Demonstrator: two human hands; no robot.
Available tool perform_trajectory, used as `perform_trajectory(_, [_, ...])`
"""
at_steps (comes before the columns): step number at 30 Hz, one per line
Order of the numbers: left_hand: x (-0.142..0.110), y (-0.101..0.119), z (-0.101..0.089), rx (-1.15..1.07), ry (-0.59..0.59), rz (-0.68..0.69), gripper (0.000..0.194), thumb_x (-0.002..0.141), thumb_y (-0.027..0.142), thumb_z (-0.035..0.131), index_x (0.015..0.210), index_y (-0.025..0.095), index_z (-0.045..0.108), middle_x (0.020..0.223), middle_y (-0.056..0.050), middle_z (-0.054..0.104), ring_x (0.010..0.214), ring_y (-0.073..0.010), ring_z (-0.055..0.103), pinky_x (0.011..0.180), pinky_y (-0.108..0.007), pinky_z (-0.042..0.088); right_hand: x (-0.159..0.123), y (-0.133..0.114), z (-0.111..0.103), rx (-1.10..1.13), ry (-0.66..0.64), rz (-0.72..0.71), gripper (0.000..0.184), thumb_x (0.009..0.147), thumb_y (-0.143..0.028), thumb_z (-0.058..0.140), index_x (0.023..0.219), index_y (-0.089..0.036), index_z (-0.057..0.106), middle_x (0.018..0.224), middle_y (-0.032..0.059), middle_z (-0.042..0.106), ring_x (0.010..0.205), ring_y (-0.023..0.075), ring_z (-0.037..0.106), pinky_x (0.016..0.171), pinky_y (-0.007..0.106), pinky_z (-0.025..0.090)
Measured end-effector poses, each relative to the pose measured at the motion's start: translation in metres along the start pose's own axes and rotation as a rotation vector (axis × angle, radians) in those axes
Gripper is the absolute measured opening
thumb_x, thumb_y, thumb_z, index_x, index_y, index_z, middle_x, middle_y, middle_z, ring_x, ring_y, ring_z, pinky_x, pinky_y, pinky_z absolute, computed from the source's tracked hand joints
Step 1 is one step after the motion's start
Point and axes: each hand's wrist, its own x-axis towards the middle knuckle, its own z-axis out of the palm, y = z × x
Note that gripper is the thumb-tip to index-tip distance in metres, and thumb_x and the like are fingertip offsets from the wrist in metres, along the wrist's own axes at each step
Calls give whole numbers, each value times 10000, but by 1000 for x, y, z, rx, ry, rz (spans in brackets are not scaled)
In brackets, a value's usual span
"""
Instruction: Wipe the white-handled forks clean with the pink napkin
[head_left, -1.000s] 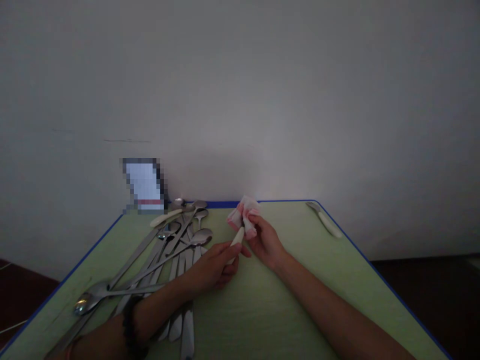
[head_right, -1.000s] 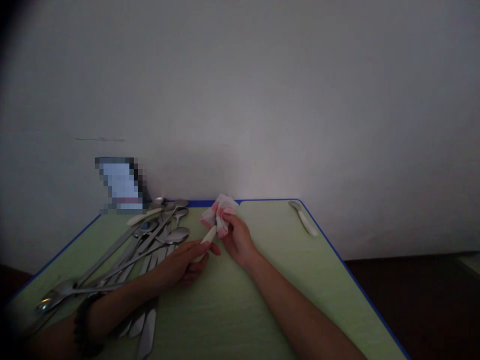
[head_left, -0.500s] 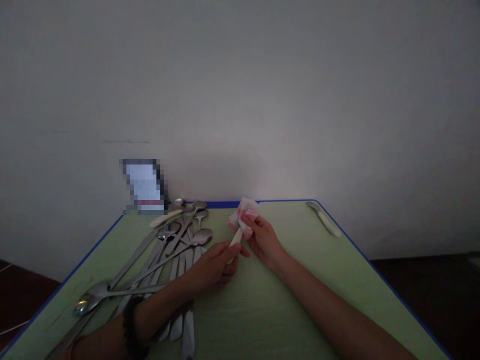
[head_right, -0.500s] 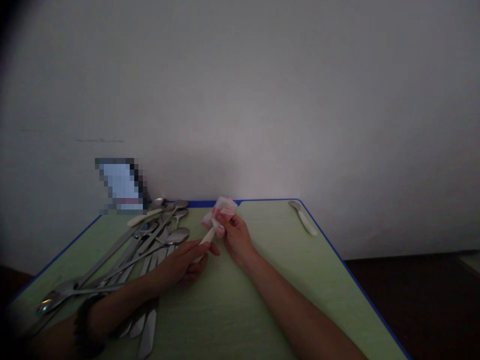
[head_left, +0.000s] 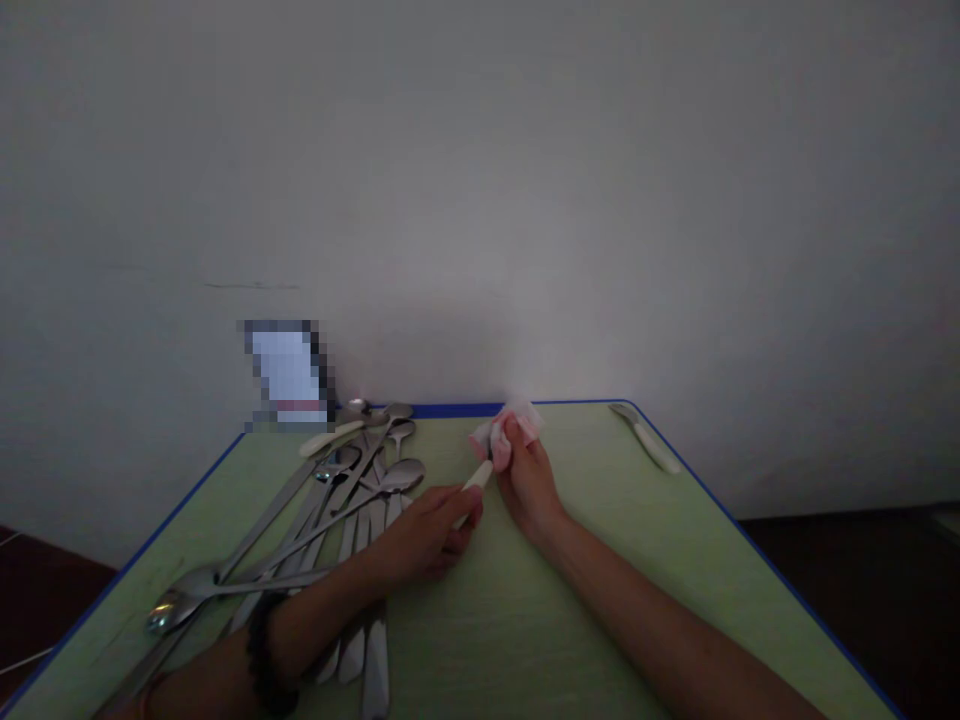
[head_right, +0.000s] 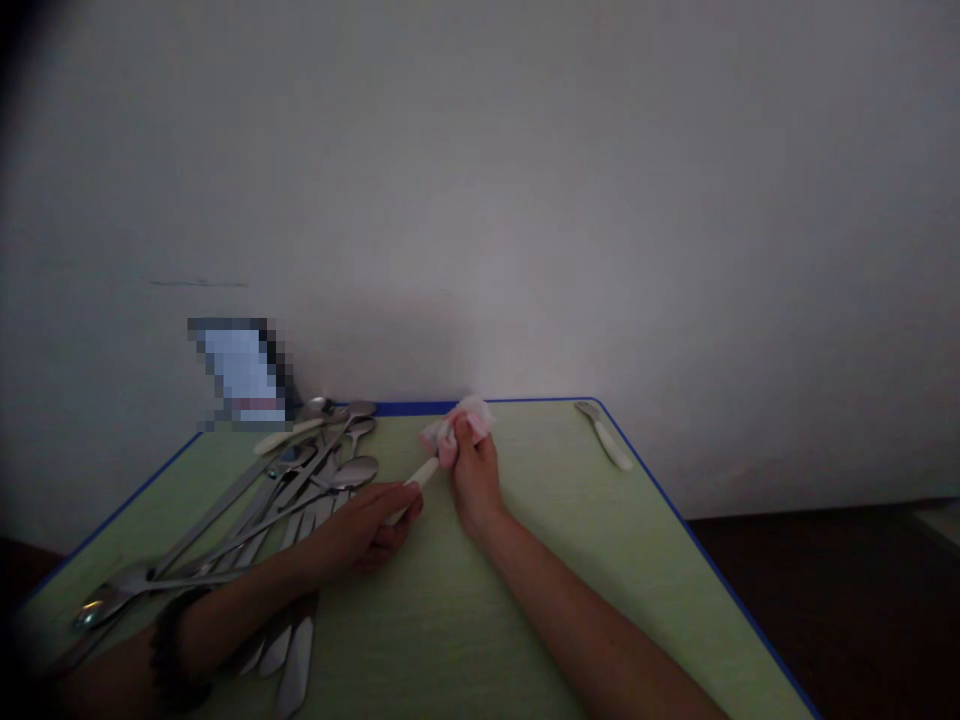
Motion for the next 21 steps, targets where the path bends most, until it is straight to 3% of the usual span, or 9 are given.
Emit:
perform_trajectory(3, [-1,2,1,23,2,-7,433,753,635,464,708,209,403,457,123,252,357,-36,176,339,-173,130,3,-2,-2,38,-43,-11,176,717,-366,705,747,-205,639,707,-45,581,645,92,499,721,265,523])
perform_trajectory(8, [0,2,2,47,22,28,461,740,664,451,764,205,422,499,121,261,385,-37,184,354,-172,145,4,-9,-4,20,-193,235,209,643,-263,773,797,-159,678,807,-9,662,718,100,578,765,245,529])
perform_trajectory(12, [0,1,1,28,11,24,477,730,678,451,784,205,427,500,122,269,382,-35,179,356,-170,135,2,-14,-5,98,-235,333,160,682,-195,720,836,-168,686,842,-4,691,769,125,632,777,251,546])
perform_trajectory(17, [0,2,1,20,20,10,467,732,671,449,769,207,424,472,129,240,367,-36,166,347,-170,131,3,-12,-6,78,-241,286,168,662,-172,732,818,-136,683,836,26,699,784,139,653,728,228,544])
perform_trajectory(21, [2,-1,3,110,95,27,429,763,625,425,735,197,436,464,117,284,365,-41,217,341,-170,169,10,-5,-8,85,-150,182,176,640,-172,757,790,-144,670,772,8,684,734,117,633,612,192,511])
